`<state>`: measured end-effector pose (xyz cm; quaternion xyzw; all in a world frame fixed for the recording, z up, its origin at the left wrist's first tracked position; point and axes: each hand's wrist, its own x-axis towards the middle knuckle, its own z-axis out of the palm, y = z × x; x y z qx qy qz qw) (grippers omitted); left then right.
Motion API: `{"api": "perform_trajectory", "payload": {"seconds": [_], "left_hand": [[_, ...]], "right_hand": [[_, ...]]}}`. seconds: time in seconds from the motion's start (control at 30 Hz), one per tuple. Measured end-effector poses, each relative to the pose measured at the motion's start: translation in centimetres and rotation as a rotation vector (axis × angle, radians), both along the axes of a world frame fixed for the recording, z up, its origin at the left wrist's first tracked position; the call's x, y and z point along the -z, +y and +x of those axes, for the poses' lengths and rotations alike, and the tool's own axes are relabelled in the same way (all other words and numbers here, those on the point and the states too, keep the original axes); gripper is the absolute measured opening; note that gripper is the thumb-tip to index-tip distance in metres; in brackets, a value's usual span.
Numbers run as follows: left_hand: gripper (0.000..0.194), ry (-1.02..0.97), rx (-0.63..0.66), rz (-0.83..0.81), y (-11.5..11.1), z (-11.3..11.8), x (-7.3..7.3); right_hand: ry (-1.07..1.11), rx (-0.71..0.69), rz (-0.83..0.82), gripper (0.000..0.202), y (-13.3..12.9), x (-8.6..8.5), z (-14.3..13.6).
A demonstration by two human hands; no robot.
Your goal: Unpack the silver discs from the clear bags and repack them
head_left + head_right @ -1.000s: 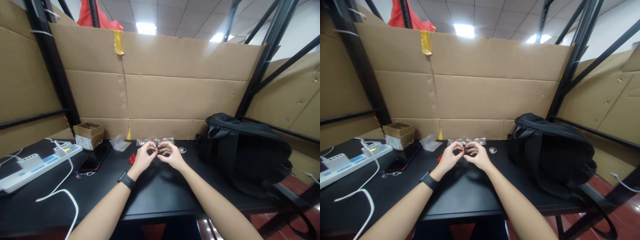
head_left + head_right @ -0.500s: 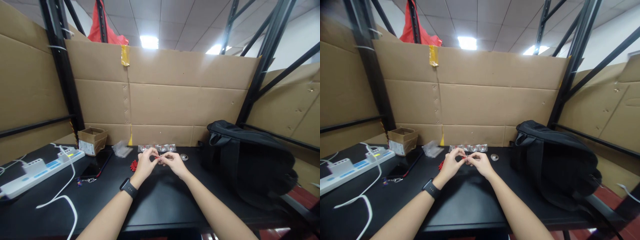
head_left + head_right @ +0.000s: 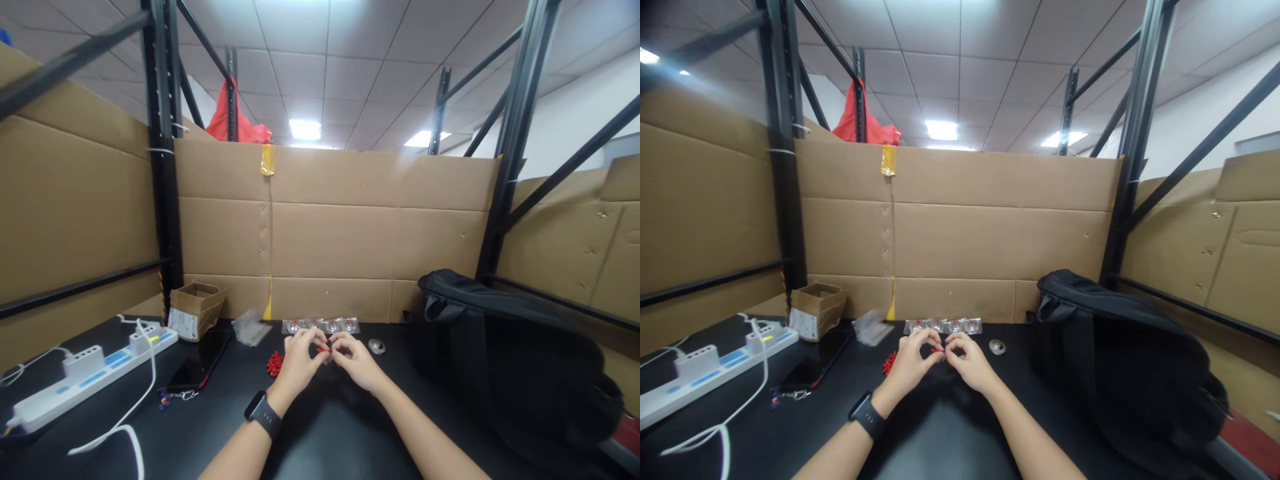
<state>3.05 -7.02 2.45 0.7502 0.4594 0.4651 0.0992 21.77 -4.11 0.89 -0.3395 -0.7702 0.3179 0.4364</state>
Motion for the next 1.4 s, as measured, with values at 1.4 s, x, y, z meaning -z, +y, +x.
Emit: {"api": "perform_trajectory", "payload": {"seconds": [1.4], "left_hand": [[0.016,0.414,-0.446,-0.162,3.0,-8.3,2.0]], "right_hand": [[-0.451,0.422,0.196,0.01,2.9,1.5,2.8]]}}
